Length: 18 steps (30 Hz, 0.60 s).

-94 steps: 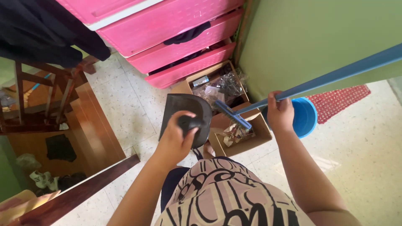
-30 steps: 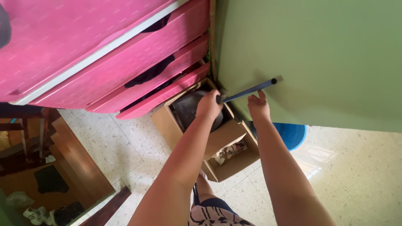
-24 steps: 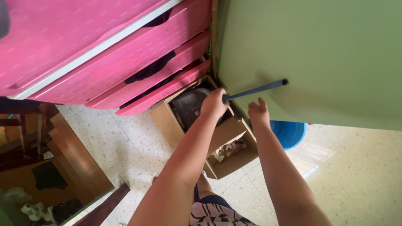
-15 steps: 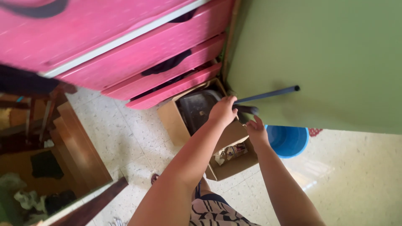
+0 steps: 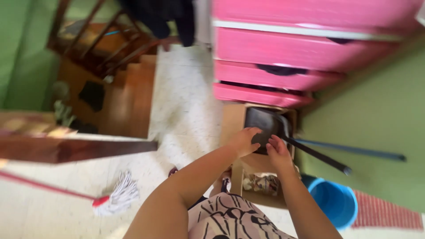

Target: Mop the floor using a red-handled mop and a blue bucket.

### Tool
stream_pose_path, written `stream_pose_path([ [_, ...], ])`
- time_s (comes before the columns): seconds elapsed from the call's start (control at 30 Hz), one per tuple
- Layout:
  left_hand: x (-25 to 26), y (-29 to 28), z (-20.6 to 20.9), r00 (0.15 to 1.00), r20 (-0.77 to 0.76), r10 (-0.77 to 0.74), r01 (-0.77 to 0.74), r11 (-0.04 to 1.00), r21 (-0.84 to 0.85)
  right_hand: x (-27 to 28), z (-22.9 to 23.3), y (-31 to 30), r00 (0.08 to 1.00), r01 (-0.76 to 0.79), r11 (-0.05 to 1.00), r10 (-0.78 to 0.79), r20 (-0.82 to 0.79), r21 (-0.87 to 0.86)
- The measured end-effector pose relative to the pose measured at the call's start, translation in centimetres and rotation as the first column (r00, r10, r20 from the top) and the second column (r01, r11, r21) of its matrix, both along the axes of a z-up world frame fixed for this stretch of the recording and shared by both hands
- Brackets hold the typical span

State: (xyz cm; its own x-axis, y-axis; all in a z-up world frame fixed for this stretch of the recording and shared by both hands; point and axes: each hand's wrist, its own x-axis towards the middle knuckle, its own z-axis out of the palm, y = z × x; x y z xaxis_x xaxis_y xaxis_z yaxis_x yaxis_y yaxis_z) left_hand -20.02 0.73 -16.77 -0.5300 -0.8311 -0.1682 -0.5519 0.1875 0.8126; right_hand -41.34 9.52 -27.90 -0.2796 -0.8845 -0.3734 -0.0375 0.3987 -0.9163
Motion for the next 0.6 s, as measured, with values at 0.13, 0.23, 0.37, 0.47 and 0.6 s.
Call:
stream_pose_path([
  [0.13, 8.0, 0.6, 0.9, 0.984, -0.068, 0.165, -0.166, 0.986, -0.019, 7.8, 2.3, -3.5, 0.971, -0.239, 0.968, 0.239, -0.014, -0.070],
  [0.23, 14.1, 1.3, 0.6, 0.946, -0.191, 0.262, -0.292, 0.945, -0.150, 13.6, 2.6, -6.1, 0.934, -0.342, 0.930, 0.352, 0.063, -0.133],
  [0.37, 25.6, 4.3, 4.8, 0.883, -0.243, 0.402, -0.456, 0.858, -0.235, 25.5, 7.9, -7.4, 0.868, -0.477, 0.852, 0.495, 0.036, -0.215],
  [0.47, 35.8, 8.3, 8.7, 0.838, -0.236, 0.491, -0.537, 0.820, -0.200, 36.8, 13.0, -6.5, 0.806, -0.565, 0.789, 0.590, 0.045, -0.242],
  [0.6, 49.5, 13.1, 10.8, 0.681, -0.286, 0.674, -0.731, 0.602, -0.322, 52.1, 15.6, -5.2, 0.659, -0.672, 0.669, 0.736, 0.157, -0.319],
])
